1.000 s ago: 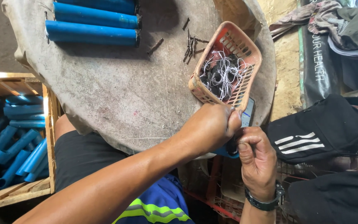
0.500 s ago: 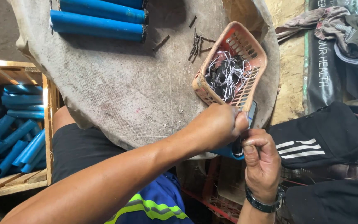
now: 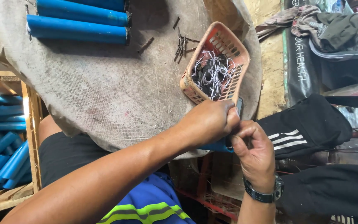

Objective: Inserting white wicks into blue cylindrical candle molds on a workshop table.

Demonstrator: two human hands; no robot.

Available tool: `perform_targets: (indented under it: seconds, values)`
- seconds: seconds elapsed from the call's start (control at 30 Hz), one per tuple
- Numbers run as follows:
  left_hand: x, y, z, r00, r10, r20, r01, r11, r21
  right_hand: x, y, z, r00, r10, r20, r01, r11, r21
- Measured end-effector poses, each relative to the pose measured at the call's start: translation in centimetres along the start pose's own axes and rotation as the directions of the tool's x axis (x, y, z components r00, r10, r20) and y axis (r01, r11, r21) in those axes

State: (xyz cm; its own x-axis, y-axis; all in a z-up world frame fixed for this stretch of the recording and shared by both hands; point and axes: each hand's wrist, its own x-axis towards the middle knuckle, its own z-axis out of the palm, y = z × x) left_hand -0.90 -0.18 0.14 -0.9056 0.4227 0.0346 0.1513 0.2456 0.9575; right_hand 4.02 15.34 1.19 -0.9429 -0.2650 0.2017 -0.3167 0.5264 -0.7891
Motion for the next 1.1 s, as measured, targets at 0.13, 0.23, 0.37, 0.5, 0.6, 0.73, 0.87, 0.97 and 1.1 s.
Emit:
perform_targets:
  seconds: [0.13, 0.23, 0.37, 0.5, 0.6, 0.73, 0.87, 0.97, 1.1]
  values:
    - [-0.1, 1.2, -1.1, 0.999, -0.034, -0.023, 0.036, 0.992, 0.123, 0.2, -0.4, 0.9, 0.998, -0.046, -0.04, 0.047, 0.999, 0.015]
    - [-0.3, 2.1, -1.6, 0.992, -0.096, 0.081, 0.071, 0.961, 0.266, -0.1, -0.9, 1.2, 0.998, -0.06, -0.018, 0.059, 0.998, -0.024]
    - [0.6, 0.7, 0.0, 0.984, 0.168, -0.057, -0.122, 0.876, 0.466, -0.5, -1.1, 1.4, 0.998, -0.038, -0.058, 0.034, 0.997, -0.076]
    - [0.3, 1.1, -0.5, 0.999, -0.022, 0.037, 0.006, 0.922, 0.386, -1.1, 0.0, 1.2, 0.992, -0.054, -0.118, 0.051, 0.998, -0.022]
    - [-0.7, 1.7, -1.1, 0.978, -0.197, 0.074, 0.173, 0.953, 0.249, -1.4, 0.4, 1.2, 0.985, -0.086, -0.147, 0.072, 0.993, -0.096]
    - [-0.7, 0.6, 0.5, 0.993, -0.115, -0.035, 0.118, 0.988, 0.102, -1.7, 1.1, 1.6, 0.979, -0.103, -0.178, 0.092, 0.993, -0.072]
    - [-0.7, 0.6, 0.2, 0.992, -0.123, 0.026, 0.123, 0.992, -0.003, -1.8, 1.4, 2.3, 0.977, -0.085, -0.195, 0.102, 0.992, 0.079]
    - [-0.8, 0.5, 0.1, 0.994, -0.107, 0.01, 0.107, 0.994, -0.026, -2.0, 1.7, 2.9, 0.969, -0.077, -0.236, 0.115, 0.982, 0.15]
    - [-1.1, 0.3, -0.1, 0.994, -0.113, 0.013, 0.113, 0.992, -0.055, -2.3, 1.8, 3.8, 0.947, -0.026, -0.32, 0.106, 0.966, 0.236]
